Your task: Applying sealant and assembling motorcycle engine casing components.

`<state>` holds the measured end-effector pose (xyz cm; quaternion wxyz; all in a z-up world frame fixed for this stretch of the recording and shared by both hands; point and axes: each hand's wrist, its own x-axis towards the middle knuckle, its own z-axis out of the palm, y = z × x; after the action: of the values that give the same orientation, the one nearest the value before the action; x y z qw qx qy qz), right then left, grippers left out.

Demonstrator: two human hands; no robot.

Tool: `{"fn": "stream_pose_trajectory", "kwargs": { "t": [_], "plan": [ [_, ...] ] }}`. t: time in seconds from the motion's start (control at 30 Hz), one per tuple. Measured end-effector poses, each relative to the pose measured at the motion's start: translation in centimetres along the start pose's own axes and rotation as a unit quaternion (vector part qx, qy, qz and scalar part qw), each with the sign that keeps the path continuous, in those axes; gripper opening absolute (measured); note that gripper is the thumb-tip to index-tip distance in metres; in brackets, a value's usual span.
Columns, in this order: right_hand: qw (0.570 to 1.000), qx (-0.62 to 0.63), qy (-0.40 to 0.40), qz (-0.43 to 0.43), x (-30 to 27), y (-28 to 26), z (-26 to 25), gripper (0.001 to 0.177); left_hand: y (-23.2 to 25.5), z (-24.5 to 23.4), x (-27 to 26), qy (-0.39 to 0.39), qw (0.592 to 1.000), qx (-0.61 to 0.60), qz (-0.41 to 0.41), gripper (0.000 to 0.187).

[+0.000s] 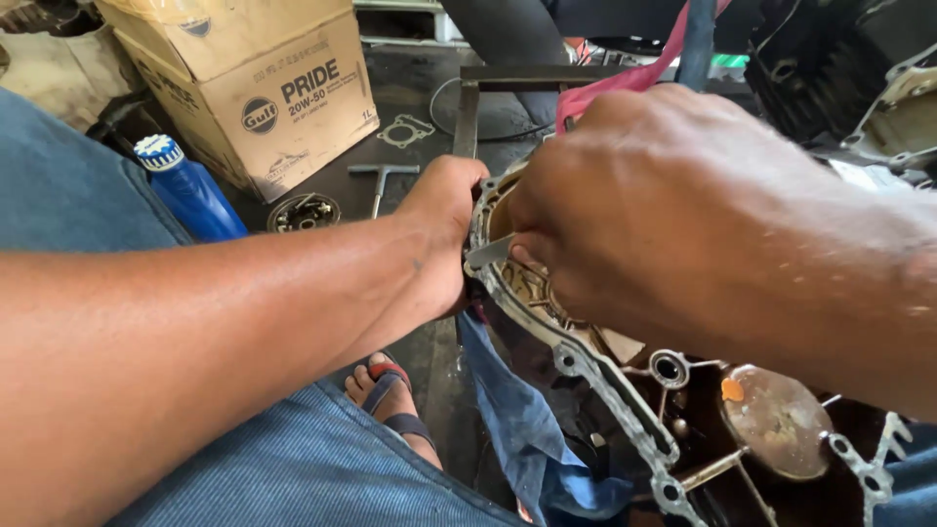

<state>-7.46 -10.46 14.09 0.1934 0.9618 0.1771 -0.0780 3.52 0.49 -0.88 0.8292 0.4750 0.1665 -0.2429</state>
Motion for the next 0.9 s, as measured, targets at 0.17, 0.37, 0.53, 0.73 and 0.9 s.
{"fn": "stream_pose_trajectory", "kwargs": {
  "t": [0.17, 0.37, 0.53, 0.73, 0.9],
  "plan": [
    [0.98, -0.056, 0.079, -0.174, 2.2, 2.5, 3.6, 0.017, -0.1, 0.2, -0.7, 0.006, 1.0, -0.026, 0.011, 0.023],
    [0.968, -0.045, 0.05, -0.24, 4.0, 3.0, 3.3, 0.013, -0.3, 0.1, -0.7, 0.009, 0.999, -0.03, 0.041, 0.022],
    [0.775, -0.136, 0.298, -0.54, 9.2, 6.6, 5.0, 0.005, -0.1, 0.4, -0.5, -0.01, 0.997, -0.077, -0.011, 0.02],
    [0.642, -0.137, 0.417, -0.629, 10.4, 6.8, 5.3, 0.012, -0.3, 0.1, -0.4, -0.044, 0.993, -0.106, 0.004, 0.024],
    [0.916, 0.051, 0.121, -0.379, 5.6, 5.4, 6.4, 0.012, -1.2, -0.8, 1.1, -0.021, 0.997, -0.056, 0.046, 0.02]
  ]
}}
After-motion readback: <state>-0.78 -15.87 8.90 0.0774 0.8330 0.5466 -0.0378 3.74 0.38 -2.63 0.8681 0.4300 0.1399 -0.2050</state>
